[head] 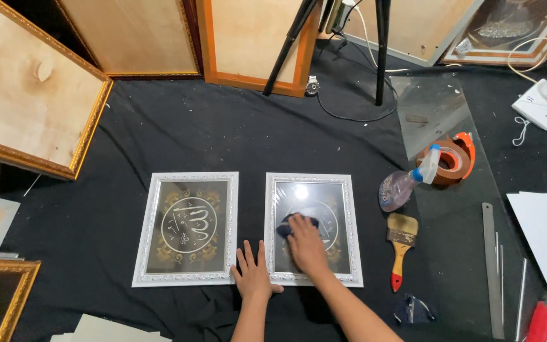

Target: The person cleans two framed artworks on a black cloth using a brush and a cloth. They first brush the surface of one frame, then spray it with a cleaning solution and wipe it with a cloth, repeating the process on the second frame.

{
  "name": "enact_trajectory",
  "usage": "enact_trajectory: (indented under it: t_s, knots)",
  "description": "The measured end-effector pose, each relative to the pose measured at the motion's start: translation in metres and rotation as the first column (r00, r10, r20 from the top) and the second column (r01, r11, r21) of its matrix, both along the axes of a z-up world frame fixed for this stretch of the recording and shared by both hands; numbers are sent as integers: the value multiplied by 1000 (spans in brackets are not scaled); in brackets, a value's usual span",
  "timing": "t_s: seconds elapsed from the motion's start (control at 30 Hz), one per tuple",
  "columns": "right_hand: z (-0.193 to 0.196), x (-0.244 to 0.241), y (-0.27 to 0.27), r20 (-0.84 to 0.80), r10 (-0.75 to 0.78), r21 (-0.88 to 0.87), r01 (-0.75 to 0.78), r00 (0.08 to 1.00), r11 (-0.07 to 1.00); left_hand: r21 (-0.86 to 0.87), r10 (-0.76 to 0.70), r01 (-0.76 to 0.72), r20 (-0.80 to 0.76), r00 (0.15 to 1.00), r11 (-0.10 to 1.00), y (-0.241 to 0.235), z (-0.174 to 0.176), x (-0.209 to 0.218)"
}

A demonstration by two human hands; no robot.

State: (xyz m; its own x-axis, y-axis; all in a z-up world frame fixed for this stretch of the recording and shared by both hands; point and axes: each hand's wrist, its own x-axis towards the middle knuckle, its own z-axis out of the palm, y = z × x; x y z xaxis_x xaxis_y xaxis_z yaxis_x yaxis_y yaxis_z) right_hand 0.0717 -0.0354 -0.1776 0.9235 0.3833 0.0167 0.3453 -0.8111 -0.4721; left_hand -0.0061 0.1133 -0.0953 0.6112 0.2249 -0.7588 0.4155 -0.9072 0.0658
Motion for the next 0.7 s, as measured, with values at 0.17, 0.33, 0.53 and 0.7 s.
enact_trajectory:
  t_s: [0.17,0.33,0.53,0.7]
  knots:
    - [-7,-42,-46,215,190,-157,-158,958,975,42,-90,90,-17,996,995,-4,4,0]
    - [-23,-51,-110,339,-312,-129,373,887,919,15,-162,162,-1,987,987,-15,2,-6]
    - [-26,-76,-36,302,-113,58,100,946,993,-60,-100,101,31,995,993,-13,8,-8]
    - [-21,-72,-70,310,151,114,-194,939,974,-151,-30,36,45,999,988,-4,-8,-6]
